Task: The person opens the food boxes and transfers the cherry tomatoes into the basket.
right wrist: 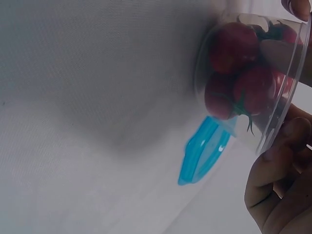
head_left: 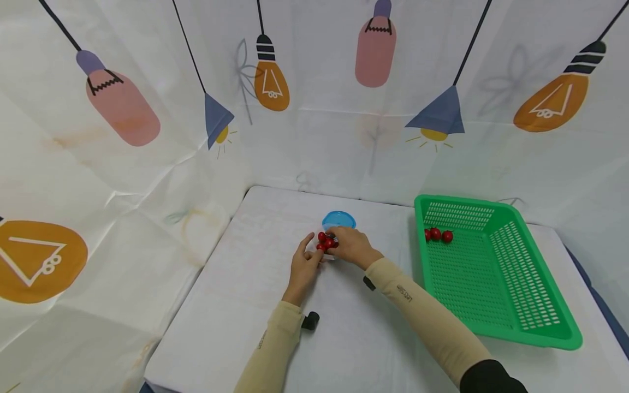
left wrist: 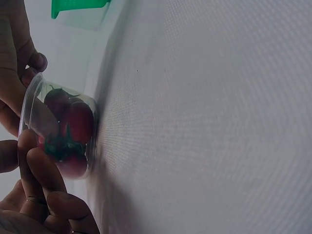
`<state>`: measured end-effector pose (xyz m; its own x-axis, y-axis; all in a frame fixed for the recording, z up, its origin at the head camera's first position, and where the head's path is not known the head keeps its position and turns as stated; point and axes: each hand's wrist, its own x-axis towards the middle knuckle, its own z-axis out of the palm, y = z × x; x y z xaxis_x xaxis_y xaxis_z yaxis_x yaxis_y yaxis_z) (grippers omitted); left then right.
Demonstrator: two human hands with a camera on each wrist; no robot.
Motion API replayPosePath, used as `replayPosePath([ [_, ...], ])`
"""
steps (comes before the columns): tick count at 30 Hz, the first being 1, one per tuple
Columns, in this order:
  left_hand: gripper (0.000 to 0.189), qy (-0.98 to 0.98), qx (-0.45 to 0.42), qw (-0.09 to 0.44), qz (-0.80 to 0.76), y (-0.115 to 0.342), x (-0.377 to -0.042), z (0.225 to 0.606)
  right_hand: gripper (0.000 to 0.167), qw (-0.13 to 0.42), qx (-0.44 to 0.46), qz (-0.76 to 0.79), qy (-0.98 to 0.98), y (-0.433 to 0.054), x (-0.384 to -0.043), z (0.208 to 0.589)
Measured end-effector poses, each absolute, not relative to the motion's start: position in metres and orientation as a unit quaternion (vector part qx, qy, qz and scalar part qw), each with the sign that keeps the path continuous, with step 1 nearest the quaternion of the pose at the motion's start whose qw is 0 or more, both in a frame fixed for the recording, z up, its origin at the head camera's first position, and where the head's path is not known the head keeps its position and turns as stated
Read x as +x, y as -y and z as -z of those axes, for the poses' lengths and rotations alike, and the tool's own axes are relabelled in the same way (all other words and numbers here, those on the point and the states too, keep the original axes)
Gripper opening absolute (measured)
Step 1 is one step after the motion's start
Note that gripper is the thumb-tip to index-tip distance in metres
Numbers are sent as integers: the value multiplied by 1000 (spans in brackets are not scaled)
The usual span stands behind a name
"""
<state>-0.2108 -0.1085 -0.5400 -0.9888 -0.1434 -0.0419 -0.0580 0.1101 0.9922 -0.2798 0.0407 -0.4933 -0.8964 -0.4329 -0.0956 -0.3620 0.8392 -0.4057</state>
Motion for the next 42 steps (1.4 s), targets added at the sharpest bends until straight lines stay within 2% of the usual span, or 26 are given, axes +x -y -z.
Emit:
replayPosePath([
  [9,56,749,70,28,659,107,-211,539,42,92,-204,198,-954,-42,-279,493],
  [26,57,750,73,30,656,106,-211,540,41,87,-198,217,-952,-47,-280,491],
  [42,58,749,77,22,658,107,-210,538,39,37,-199,259,-945,-67,-278,469],
])
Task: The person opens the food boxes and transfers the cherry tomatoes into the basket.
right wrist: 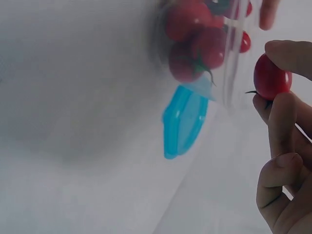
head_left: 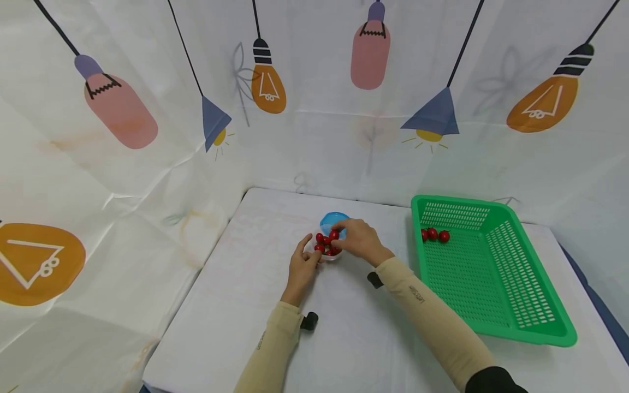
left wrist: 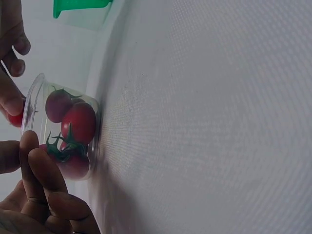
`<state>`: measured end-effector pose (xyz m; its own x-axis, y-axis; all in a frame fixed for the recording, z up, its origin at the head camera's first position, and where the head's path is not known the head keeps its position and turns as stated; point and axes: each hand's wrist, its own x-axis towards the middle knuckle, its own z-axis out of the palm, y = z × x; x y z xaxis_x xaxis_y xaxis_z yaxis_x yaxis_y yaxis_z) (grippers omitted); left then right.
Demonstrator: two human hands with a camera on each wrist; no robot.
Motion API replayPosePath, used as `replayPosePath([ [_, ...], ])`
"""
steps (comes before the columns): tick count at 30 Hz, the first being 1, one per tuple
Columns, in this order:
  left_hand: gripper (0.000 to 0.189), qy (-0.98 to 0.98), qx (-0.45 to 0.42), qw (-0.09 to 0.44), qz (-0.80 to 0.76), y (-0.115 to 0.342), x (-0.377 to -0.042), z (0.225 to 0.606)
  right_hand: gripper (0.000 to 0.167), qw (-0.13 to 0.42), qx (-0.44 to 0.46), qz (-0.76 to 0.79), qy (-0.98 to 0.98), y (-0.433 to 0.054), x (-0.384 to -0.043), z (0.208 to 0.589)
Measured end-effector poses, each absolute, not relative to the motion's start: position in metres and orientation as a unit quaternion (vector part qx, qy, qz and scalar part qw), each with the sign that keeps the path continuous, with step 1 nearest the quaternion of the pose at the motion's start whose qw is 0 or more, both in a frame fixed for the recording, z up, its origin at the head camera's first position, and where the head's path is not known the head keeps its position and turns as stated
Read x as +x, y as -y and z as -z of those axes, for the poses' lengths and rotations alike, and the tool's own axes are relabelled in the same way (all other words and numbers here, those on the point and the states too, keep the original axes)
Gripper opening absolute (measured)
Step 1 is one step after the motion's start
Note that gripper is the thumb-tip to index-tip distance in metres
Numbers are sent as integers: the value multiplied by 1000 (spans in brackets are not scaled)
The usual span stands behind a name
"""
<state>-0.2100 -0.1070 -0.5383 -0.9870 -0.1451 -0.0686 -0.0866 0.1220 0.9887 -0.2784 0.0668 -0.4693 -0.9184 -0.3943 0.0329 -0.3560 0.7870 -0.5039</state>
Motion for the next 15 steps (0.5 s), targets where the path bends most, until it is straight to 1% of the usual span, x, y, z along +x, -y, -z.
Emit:
replayPosePath([
  [5,57,748,78,20,659,107,-210,539,41,16,-197,287,-937,-77,-277,461],
  [15,55,755,84,15,650,107,-210,537,44,-2,-185,304,-934,-97,-270,440],
])
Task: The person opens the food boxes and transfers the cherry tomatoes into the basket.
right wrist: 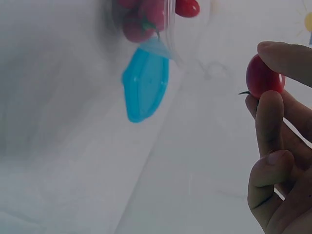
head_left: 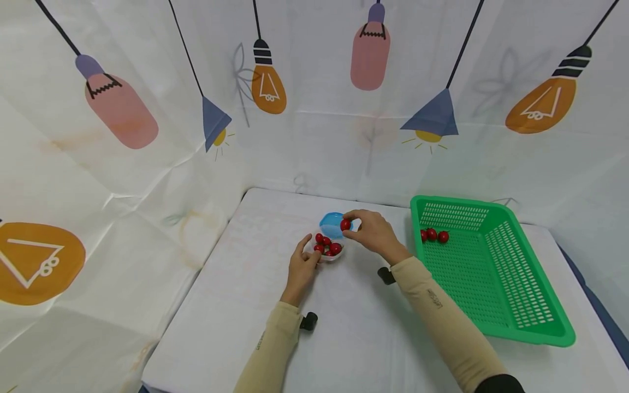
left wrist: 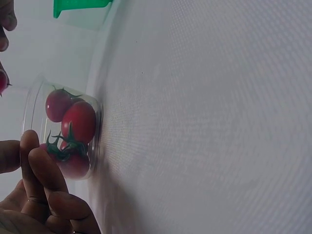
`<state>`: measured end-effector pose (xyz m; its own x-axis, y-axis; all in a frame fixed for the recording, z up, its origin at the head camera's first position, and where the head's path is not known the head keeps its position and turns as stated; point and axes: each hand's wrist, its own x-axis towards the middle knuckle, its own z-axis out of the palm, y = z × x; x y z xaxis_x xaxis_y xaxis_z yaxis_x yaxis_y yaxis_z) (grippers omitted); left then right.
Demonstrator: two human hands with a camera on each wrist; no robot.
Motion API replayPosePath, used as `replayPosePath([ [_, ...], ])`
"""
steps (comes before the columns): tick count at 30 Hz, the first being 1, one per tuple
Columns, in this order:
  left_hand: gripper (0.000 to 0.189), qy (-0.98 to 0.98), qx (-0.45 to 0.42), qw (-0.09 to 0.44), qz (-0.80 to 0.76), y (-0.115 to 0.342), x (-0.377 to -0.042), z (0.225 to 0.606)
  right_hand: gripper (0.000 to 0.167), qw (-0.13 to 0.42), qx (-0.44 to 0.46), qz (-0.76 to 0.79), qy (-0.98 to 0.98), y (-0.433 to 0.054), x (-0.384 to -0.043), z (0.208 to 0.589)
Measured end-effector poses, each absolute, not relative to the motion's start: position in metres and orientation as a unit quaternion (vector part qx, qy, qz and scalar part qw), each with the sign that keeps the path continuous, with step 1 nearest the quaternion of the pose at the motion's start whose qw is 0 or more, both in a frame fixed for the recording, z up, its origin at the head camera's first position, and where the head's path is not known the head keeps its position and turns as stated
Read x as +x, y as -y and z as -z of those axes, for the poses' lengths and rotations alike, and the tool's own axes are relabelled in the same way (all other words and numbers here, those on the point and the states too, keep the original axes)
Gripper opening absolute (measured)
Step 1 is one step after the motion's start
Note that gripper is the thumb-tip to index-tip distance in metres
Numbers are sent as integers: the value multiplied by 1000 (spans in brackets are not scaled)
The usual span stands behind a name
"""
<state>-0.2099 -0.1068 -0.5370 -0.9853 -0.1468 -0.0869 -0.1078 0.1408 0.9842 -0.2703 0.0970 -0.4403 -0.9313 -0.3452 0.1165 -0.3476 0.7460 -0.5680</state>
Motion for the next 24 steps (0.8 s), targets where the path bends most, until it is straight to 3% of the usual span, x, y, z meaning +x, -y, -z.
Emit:
replayPosePath([
  [15,55,753,89,14,651,106,-211,537,47,54,137,-331,932,-143,-272,408],
  [24,56,755,94,13,649,107,-211,540,49,84,130,-357,921,-178,-271,408],
])
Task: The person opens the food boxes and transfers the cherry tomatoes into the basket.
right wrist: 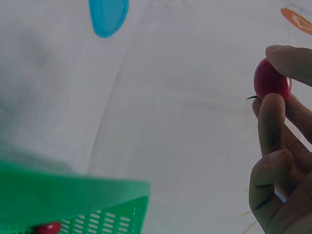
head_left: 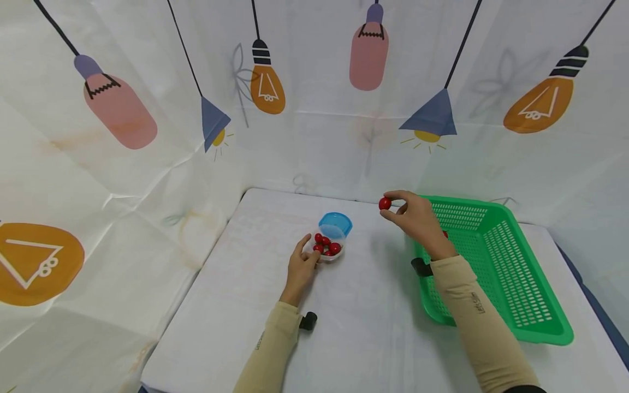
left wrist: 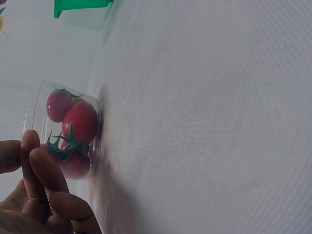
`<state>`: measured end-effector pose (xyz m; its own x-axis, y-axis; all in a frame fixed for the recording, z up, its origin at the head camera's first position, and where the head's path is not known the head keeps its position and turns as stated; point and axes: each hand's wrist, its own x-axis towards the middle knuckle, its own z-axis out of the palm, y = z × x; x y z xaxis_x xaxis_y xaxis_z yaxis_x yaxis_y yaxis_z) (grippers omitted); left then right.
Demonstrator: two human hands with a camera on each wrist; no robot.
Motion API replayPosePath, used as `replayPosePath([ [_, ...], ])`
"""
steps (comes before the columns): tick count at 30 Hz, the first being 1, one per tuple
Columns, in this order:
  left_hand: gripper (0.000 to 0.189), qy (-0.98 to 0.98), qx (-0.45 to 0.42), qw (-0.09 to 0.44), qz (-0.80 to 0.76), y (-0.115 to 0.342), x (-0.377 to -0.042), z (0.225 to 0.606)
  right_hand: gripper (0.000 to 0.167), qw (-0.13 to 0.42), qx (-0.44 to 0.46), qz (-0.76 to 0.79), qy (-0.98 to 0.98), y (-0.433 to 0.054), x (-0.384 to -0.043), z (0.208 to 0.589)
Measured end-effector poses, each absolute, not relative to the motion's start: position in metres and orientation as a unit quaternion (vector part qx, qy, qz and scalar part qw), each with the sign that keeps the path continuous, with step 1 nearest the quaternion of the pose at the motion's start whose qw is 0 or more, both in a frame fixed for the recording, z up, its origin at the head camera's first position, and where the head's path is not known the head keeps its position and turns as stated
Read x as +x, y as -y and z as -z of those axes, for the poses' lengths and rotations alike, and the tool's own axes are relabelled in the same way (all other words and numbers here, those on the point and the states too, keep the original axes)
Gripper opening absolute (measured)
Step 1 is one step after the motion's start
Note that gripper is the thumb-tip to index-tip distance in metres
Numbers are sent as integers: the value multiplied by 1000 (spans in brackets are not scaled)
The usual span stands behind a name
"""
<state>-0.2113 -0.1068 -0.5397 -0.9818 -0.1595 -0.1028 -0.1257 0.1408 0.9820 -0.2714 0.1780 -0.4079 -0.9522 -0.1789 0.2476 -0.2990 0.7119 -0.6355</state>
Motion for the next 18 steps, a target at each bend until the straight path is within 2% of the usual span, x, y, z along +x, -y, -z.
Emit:
replayPosePath([
  [18,57,754,103,10,649,107,-212,539,46,104,119,-324,933,-240,-271,412],
])
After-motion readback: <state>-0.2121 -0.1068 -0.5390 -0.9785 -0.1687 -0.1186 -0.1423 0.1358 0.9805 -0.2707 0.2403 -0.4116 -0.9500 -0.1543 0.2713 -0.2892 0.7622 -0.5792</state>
